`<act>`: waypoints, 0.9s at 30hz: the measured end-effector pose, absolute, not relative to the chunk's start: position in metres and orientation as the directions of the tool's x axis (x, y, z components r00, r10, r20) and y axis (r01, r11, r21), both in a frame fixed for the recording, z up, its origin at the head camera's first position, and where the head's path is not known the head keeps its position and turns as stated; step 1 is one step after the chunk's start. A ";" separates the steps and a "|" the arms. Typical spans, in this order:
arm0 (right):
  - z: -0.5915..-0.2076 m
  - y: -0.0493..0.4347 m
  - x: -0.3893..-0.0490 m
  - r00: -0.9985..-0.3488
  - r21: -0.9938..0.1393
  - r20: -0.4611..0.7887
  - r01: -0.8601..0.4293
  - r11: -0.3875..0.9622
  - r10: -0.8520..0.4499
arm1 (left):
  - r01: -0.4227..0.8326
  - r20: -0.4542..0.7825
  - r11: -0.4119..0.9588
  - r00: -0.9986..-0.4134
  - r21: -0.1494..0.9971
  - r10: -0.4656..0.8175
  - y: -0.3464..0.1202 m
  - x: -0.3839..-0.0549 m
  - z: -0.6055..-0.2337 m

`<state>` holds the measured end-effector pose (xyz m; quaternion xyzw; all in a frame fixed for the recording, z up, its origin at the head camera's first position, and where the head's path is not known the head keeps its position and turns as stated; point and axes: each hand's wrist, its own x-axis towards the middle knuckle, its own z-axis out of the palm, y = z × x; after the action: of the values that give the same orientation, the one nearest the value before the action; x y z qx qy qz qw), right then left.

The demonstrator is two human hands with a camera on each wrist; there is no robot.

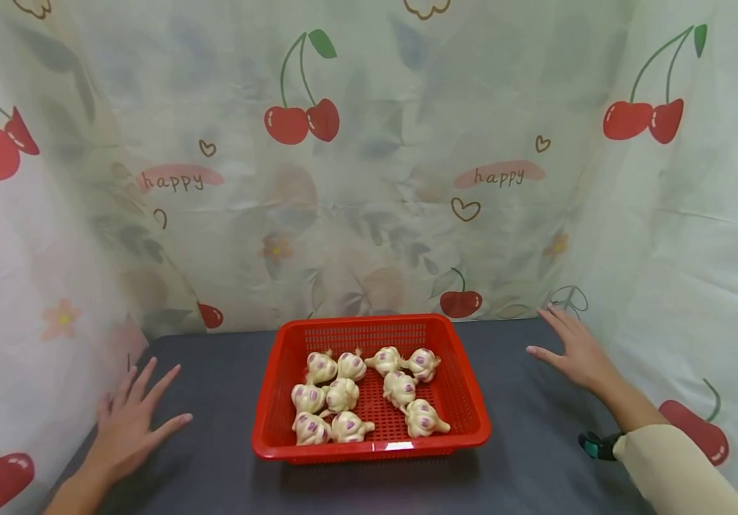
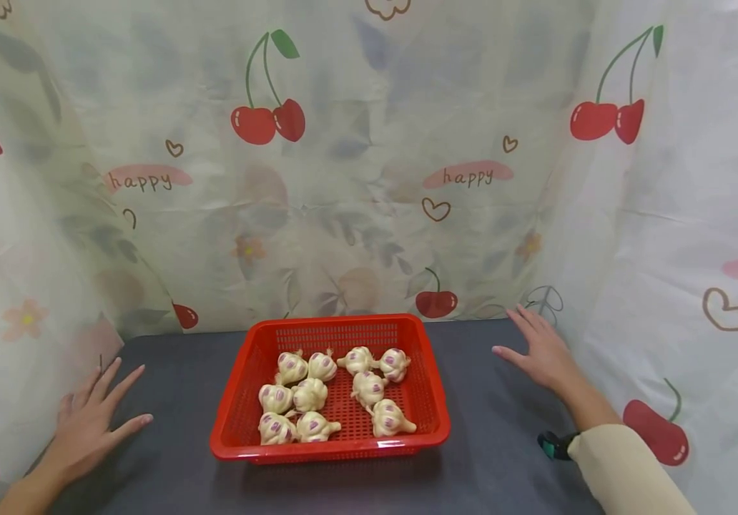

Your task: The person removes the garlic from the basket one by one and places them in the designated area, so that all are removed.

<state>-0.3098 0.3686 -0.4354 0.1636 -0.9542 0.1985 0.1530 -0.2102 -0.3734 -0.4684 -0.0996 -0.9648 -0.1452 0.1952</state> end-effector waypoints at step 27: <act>-0.390 0.265 -0.331 -0.931 -0.730 0.315 -0.362 0.580 -0.185 | 0.510 0.551 0.433 -0.834 0.744 0.036 -0.270 -0.212 -0.454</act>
<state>-0.3310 0.2645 -0.3902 0.1548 -0.8829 0.4312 0.1029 -0.2116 -0.2704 -0.4544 -0.1676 -0.8133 -0.5055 0.2345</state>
